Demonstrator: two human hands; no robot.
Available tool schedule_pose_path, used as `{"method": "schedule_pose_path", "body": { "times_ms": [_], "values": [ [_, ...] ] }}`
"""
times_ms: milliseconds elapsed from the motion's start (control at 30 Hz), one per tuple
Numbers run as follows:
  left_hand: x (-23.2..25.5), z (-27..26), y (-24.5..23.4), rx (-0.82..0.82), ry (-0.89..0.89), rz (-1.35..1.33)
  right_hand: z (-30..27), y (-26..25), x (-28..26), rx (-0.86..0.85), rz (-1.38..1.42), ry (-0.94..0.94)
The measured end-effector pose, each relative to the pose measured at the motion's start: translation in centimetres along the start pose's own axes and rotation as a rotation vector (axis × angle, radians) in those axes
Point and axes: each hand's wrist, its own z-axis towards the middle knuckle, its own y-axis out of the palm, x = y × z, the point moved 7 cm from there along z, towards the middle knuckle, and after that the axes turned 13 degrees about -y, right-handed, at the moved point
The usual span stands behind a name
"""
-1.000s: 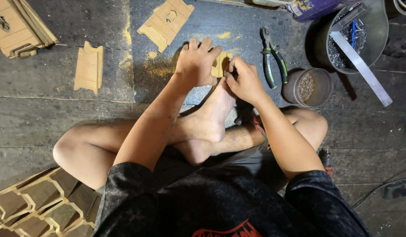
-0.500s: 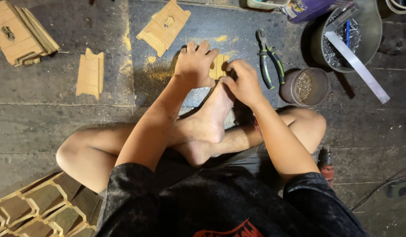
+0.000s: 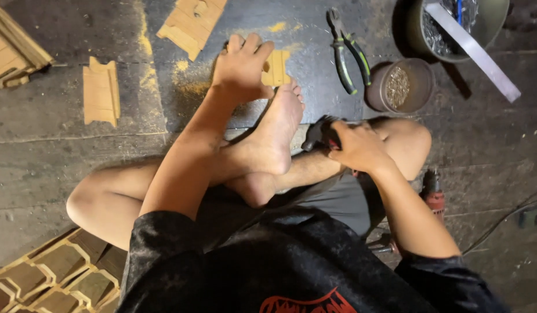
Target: The person assembles small wooden components on a workshop floor using pliers and a hammer, picking up metal fasteners from a container to join the pieces together.
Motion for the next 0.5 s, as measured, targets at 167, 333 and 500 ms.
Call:
{"method": "schedule_pose_path", "body": {
  "times_ms": [167,333,500],
  "values": [
    [-0.6,0.0,-0.1,0.03,-0.031,-0.048,0.3,0.2,-1.5,-0.089,0.067,-0.072],
    [-1.1,0.2,1.0,0.15,0.026,-0.011,-1.4,-0.4,2.4,0.202,0.255,-0.18],
    [-1.1,0.7,1.4,0.101,0.001,-0.002,-2.0,-0.3,4.7,0.49,0.885,-0.176]
  ]
}}
